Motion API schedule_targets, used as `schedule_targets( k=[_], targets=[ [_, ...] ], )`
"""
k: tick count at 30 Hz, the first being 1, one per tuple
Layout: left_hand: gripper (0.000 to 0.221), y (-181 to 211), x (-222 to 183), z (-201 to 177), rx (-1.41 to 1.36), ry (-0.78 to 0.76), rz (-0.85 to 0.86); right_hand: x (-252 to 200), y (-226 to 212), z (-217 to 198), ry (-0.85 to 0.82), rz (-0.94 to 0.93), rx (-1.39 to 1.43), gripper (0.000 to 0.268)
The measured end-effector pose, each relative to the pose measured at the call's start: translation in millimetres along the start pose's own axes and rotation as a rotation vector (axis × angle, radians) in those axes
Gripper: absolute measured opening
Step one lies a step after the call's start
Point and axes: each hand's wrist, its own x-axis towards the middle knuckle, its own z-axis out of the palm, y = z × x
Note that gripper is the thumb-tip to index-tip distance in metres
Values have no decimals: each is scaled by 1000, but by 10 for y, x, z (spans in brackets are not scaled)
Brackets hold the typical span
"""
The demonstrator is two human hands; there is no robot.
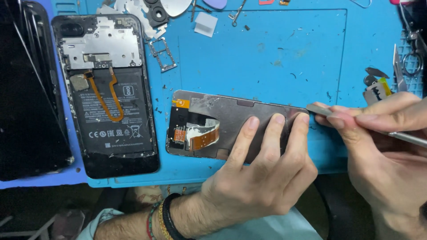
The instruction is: Disassembling a cracked smartphone screen from the frame using a prying tool and cleaning the parts
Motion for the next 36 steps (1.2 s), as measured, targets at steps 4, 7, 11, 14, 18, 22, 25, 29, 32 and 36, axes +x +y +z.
schedule_targets(
  k=[4,7,11,14,18,22,25,29,32,36],
  targets=[
    [24,16,-3,9,-14,1,-9,-62,141,11,21,89,197,27],
    [25,22,-8,3,-19,5,-9,-60,138,24,50,77,133,33],
    [22,27,12,-11,-35,-13,7,-21,91,-30,5,15,126,30],
    [22,9,15,-23,-25,-15,12,26,58,-12,10,40,116,33],
    [23,-5,40,-36,3,-35,47,60,53,0,10,79,305,33],
    [24,7,23,-23,-24,-32,38,26,79,-4,15,66,207,32],
    [25,16,20,-19,-12,-17,50,11,53,6,59,69,197,39],
    [24,8,22,-7,-11,-15,46,53,47,-22,10,127,301,30],
    [23,-6,20,-18,-10,-22,44,36,77,1,14,78,207,32],
    [23,-5,38,-18,5,-21,43,57,56,-22,6,99,255,31]
  ],
)
